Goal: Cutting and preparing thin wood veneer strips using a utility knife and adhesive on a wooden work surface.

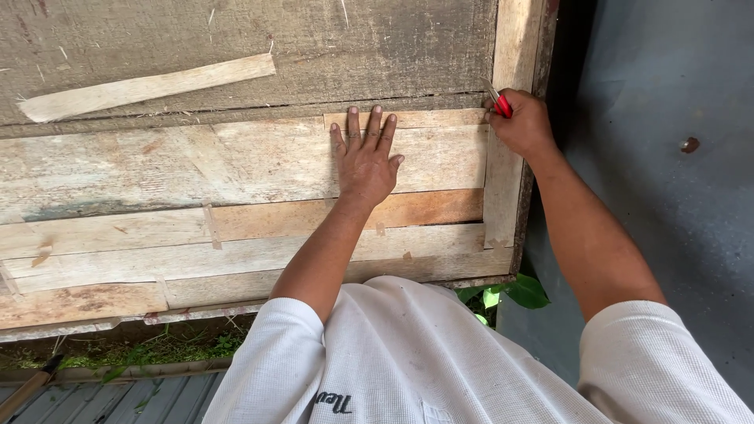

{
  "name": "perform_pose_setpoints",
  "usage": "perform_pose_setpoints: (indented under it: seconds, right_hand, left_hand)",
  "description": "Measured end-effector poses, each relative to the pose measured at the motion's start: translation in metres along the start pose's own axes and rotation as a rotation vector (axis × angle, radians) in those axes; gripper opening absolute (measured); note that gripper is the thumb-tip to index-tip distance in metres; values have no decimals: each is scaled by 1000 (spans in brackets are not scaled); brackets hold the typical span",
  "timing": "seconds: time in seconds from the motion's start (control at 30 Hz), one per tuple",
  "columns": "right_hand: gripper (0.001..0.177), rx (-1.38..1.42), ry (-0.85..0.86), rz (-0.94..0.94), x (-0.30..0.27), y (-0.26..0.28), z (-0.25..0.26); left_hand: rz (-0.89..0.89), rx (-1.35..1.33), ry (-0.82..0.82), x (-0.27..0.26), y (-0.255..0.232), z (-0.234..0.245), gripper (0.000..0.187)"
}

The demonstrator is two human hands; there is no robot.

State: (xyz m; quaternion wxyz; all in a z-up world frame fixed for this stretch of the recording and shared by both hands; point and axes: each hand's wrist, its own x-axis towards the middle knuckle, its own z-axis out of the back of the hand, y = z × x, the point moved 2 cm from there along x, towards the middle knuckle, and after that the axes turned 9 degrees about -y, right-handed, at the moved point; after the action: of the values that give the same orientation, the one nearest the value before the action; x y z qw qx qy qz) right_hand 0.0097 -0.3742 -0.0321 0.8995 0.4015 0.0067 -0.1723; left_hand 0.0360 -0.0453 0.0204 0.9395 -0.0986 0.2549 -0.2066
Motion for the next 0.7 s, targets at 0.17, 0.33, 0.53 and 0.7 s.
perform_pose_setpoints:
  seconds: [0.17,0.33,0.53,0.7]
  right_hand:
    - [19,-27,9,23,-2,5,2]
    - [19,-44,1,49,-1,2,1]
    - [18,-38,23,63,-1,9,5]
    - [19,-34,37,90,-2,18,5]
  left_hand:
    - [8,-6,-9,4,-3,-6,73]
    - [3,-16,-30,4,-3,-7,73]
    - [11,-19,-12,6,-7,-4,69]
    - [10,-22,-16,6,-5,-10,68]
